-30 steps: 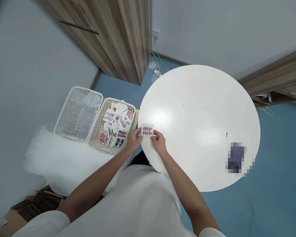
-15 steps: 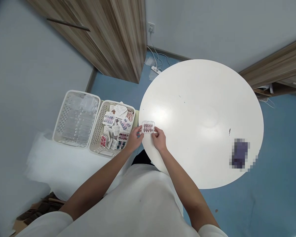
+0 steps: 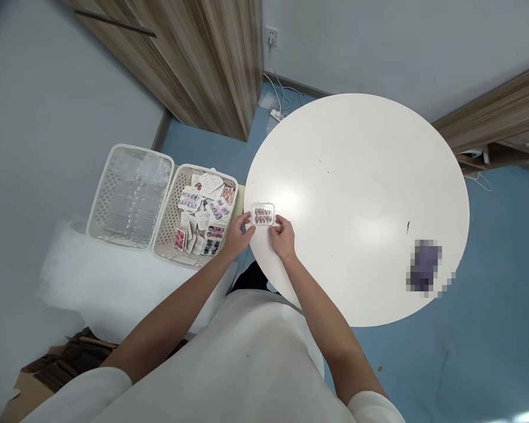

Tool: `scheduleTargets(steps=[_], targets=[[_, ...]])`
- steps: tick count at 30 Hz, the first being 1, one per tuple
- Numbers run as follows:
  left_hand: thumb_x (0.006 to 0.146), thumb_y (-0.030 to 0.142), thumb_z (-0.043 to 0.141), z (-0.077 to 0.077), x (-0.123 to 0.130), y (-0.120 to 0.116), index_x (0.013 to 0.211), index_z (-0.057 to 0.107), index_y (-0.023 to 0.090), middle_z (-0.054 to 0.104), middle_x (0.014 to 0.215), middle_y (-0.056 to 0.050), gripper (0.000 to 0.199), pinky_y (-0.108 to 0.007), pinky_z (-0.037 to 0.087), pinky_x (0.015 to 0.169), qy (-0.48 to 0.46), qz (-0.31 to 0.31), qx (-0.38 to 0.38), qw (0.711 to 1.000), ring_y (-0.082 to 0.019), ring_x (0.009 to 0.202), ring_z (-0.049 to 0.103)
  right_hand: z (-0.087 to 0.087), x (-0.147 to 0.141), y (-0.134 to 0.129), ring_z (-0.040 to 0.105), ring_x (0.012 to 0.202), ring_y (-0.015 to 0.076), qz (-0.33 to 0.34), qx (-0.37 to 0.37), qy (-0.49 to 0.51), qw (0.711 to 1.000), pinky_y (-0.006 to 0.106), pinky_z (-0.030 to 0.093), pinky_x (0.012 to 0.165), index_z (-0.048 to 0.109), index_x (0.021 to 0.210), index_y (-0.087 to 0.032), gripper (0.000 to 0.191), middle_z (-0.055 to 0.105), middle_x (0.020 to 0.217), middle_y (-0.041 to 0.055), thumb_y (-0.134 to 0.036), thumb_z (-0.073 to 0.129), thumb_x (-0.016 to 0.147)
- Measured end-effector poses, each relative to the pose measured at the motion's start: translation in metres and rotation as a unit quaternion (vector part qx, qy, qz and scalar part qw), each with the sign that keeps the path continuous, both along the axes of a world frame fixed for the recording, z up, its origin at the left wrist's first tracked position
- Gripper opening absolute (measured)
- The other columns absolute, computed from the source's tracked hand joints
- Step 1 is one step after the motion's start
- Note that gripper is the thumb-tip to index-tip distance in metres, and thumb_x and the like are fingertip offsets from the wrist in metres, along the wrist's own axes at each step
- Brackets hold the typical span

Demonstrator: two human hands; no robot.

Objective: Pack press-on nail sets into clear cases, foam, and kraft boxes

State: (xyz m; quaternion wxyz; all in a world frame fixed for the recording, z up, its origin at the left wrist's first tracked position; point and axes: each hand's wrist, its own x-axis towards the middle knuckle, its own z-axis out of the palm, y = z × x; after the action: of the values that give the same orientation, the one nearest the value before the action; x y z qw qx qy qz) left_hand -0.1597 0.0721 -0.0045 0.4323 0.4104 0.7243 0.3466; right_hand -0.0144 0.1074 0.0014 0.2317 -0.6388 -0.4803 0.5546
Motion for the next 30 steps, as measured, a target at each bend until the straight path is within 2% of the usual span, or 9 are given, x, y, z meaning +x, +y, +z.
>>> scheduleTargets(steps=[5, 9, 15, 20, 22, 24, 27, 30], targets=[[0.074, 0.024, 0.051, 0.0, 0.009, -0.014, 0.121, 0.043, 0.02, 0.047, 0.117, -0.01, 0.049, -0.032, 0.043, 0.082, 0.007, 0.036, 0.008, 0.999, -0.02, 0.104, 0.05, 0.006, 0.018, -0.013, 0.056, 0.08, 0.0141, 0.011, -0.013, 0.014, 1.0, 0.033, 0.045, 0.078, 0.045, 0.116, -0.021, 0.047, 0.05, 0.115, 0.0072, -0.031, 0.051, 0.07], [0.073, 0.023, 0.05, 0.009, 0.025, -0.045, 0.12, 0.043, 0.019, 0.048, 0.118, -0.009, 0.048, -0.034, 0.041, 0.086, 0.026, 0.05, -0.003, 0.998, -0.02, 0.106, 0.048, 0.018, 0.038, -0.027, 0.056, 0.076, 0.0143, 0.03, -0.009, 0.025, 0.999, 0.034, 0.045, 0.076, 0.048, 0.113, -0.021, 0.046, 0.051, 0.112, 0.0072, -0.032, 0.051, 0.069], [0.072, 0.023, 0.051, 0.022, 0.071, -0.093, 0.112, 0.05, 0.017, 0.053, 0.114, -0.009, 0.039, -0.033, 0.045, 0.08, 0.011, 0.078, -0.024, 0.997, -0.02, 0.101, 0.052, 0.037, 0.079, -0.049, 0.055, 0.082, 0.0157, 0.061, 0.042, 0.026, 0.997, 0.034, 0.046, 0.076, 0.05, 0.11, -0.021, 0.042, 0.051, 0.112, 0.0079, -0.032, 0.05, 0.069], [0.074, 0.028, 0.052, 0.039, 0.103, -0.126, 0.108, 0.053, 0.019, 0.055, 0.112, -0.009, 0.036, -0.031, 0.047, 0.074, -0.038, 0.067, -0.018, 0.997, -0.019, 0.095, 0.055, 0.036, 0.114, -0.067, 0.056, 0.08, 0.0174, 0.099, 0.044, 0.016, 0.994, 0.035, 0.047, 0.073, 0.051, 0.108, -0.021, 0.04, 0.053, 0.111, 0.0085, -0.034, 0.049, 0.07], [0.073, 0.033, 0.054, 0.047, 0.102, -0.143, 0.107, 0.054, 0.021, 0.054, 0.114, -0.009, 0.036, -0.031, 0.048, 0.072, -0.033, 0.071, -0.02, 0.997, -0.02, 0.095, 0.055, 0.032, 0.121, -0.074, 0.056, 0.078, 0.0172, 0.13, 0.038, 0.019, 0.991, 0.035, 0.048, 0.072, 0.05, 0.108, -0.021, 0.04, 0.053, 0.111, 0.0082, -0.035, 0.049, 0.071], [0.072, 0.036, 0.054, 0.054, 0.093, -0.162, 0.107, 0.055, 0.022, 0.052, 0.116, -0.009, 0.037, -0.031, 0.048, 0.071, -0.016, 0.1, -0.022, 0.995, -0.021, 0.095, 0.055, 0.029, 0.123, -0.079, 0.056, 0.077, 0.0172, 0.156, 0.038, 0.018, 0.987, 0.036, 0.047, 0.074, 0.051, 0.106, -0.022, 0.039, 0.053, 0.111, 0.008, -0.036, 0.049, 0.07], [0.071, 0.035, 0.055, 0.061, 0.068, -0.192, 0.105, 0.055, 0.021, 0.052, 0.115, -0.009, 0.037, -0.031, 0.047, 0.074, 0.013, 0.19, -0.02, 0.982, -0.021, 0.094, 0.056, 0.027, 0.112, -0.085, 0.057, 0.076, 0.0177, 0.188, 0.042, 0.031, 0.981, 0.036, 0.048, 0.073, 0.052, 0.105, -0.022, 0.037, 0.055, 0.108, 0.0077, -0.036, 0.05, 0.07], [0.068, 0.033, 0.058, 0.068, 0.043, -0.222, 0.099, 0.057, 0.019, 0.055, 0.11, -0.009, 0.034, -0.032, 0.047, 0.076, 0.036, 0.28, -0.012, 0.959, -0.02, 0.089, 0.058, 0.029, 0.083, -0.093, 0.057, 0.075, 0.018, 0.236, 0.056, 0.056, 0.969, 0.035, 0.049, 0.068, 0.053, 0.103, -0.022, 0.037, 0.057, 0.104, 0.0075, -0.036, 0.05, 0.069]])
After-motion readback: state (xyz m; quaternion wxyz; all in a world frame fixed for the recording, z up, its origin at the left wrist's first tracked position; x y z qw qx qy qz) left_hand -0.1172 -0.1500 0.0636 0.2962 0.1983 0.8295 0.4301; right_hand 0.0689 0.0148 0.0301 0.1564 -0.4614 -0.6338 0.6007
